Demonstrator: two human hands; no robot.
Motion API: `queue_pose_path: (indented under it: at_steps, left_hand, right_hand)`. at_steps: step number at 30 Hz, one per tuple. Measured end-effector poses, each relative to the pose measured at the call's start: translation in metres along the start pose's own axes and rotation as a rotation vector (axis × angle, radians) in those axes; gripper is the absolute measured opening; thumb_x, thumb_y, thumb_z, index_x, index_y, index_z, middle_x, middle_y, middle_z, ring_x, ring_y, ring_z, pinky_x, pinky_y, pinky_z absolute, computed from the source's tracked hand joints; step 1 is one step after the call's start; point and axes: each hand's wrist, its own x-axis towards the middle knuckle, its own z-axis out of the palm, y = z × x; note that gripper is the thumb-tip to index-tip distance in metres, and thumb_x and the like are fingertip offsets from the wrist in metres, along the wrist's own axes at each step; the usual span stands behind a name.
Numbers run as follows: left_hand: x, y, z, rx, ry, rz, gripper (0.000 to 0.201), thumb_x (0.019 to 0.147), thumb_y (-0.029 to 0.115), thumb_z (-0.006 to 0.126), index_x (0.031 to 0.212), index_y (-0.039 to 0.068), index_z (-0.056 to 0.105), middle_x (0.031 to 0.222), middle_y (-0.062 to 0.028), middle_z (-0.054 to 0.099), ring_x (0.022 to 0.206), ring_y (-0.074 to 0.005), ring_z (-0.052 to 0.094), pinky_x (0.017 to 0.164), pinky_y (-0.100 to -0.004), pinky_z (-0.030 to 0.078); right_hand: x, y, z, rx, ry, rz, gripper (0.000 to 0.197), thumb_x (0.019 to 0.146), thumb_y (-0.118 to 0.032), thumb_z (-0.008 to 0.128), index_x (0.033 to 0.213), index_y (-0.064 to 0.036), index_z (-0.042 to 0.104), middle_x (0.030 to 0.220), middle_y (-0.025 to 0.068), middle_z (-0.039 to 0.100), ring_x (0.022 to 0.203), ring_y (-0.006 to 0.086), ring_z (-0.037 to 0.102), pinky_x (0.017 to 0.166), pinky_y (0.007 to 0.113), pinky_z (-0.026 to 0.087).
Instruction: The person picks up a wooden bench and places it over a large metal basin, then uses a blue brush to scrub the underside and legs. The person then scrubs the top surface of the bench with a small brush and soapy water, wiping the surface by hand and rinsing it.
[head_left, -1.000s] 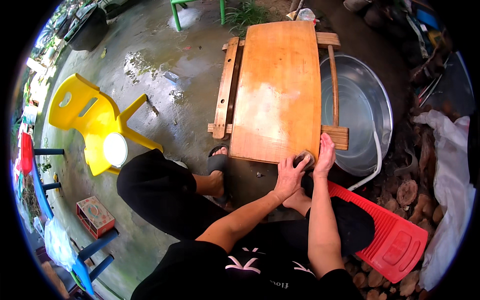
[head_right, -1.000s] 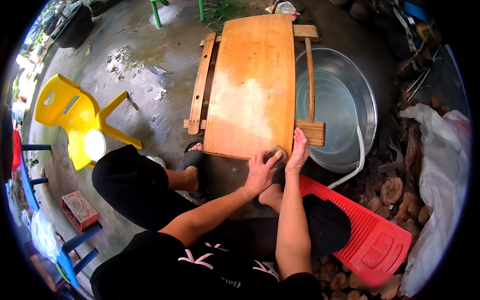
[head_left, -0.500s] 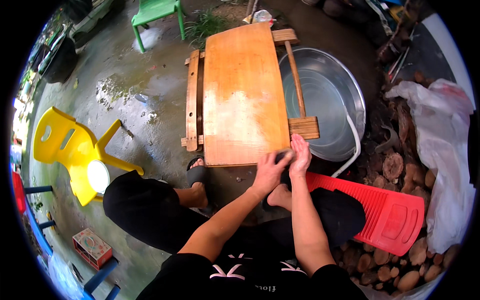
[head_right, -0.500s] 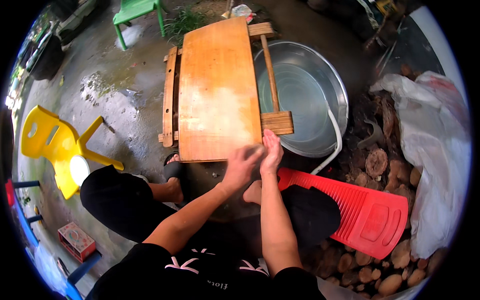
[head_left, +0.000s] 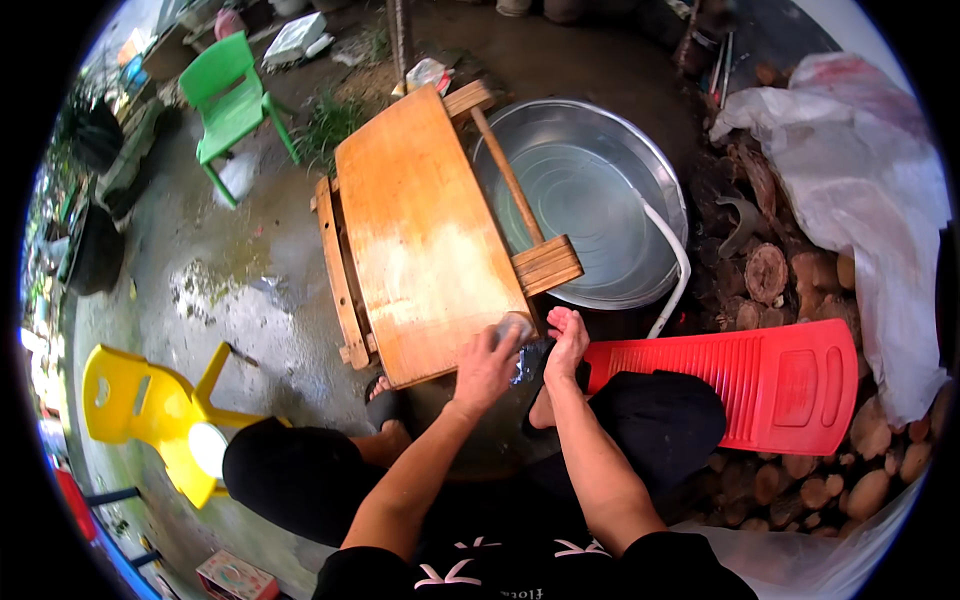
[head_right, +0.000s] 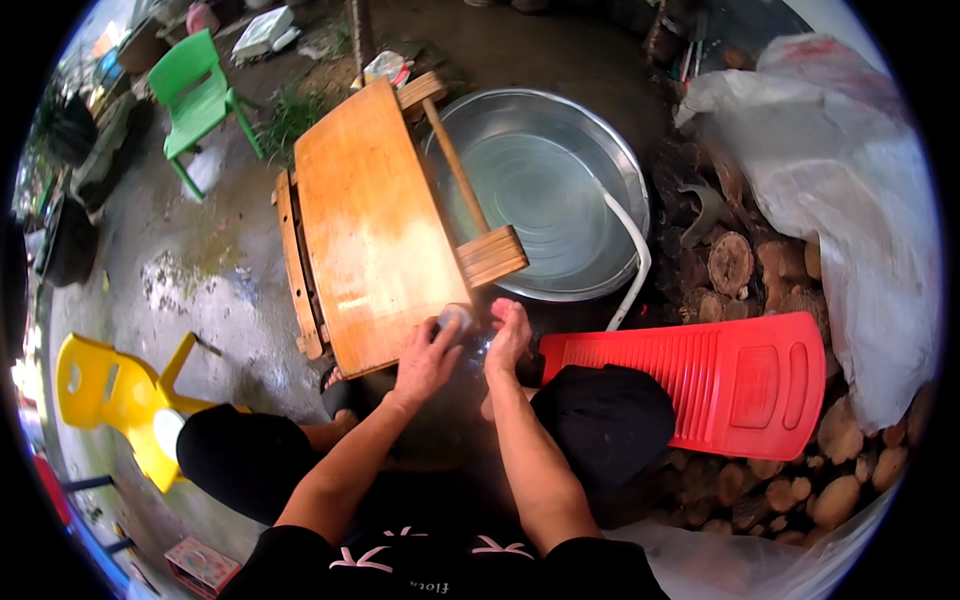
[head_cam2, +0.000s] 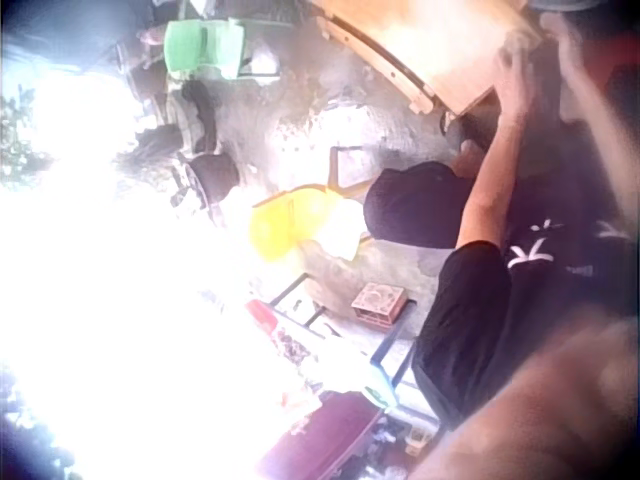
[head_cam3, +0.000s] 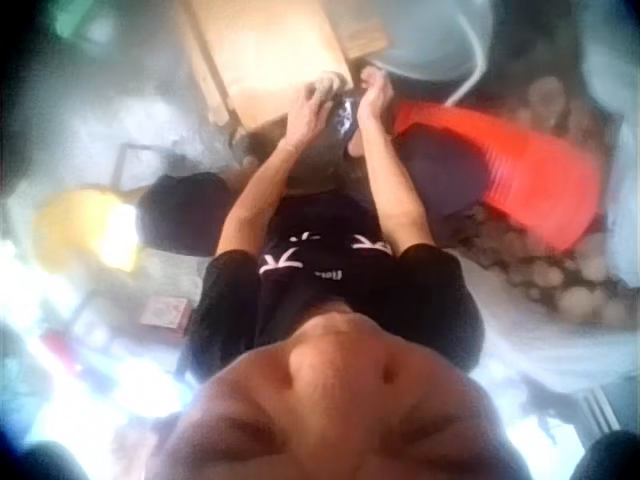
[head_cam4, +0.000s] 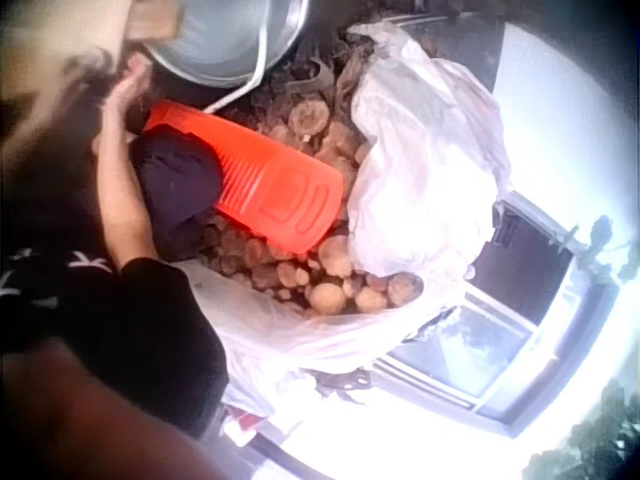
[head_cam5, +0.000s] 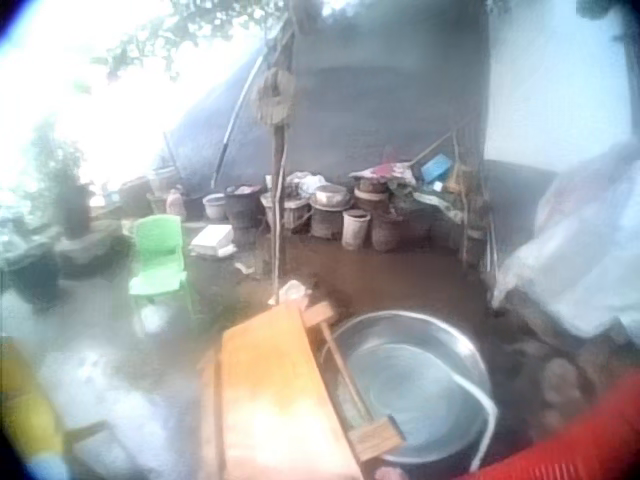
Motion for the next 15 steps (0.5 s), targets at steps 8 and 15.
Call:
queue_pose_path:
  at_steps: [8,15]
  left_hand:
    - [0.145,-0.023,-0.009,0.386,0.062,-0.048,0.047,0.084,0.023,0.060,0.130,0.014,0.049,0.111,-0.0175,0.052,0.086,-0.0335,0.057,0.070,-0.0426,0.052]
    - [0.083,0.037,0.020,0.360,-0.054,-0.035,0.053,0.080,0.020,0.061,0.132,0.012,0.048,0.122,-0.0203,0.048,0.088,-0.0366,0.056,0.071,-0.0416,0.053]
  right_hand:
    - [-0.002,0.025,0.010,0.116,-0.085,0.180,0.051,0.100,-0.040,0.036,0.122,0.0008,0.056,0.123,0.0168,0.058,0.118,0.0267,0.052,0.104,0.036,0.035]
    - [0.014,0.053,0.014,0.267,-0.162,0.073,0.058,0.102,-0.042,0.028,0.130,0.0045,0.046,0.131,0.0174,0.051,0.125,0.0279,0.045,0.108,0.037,0.030]
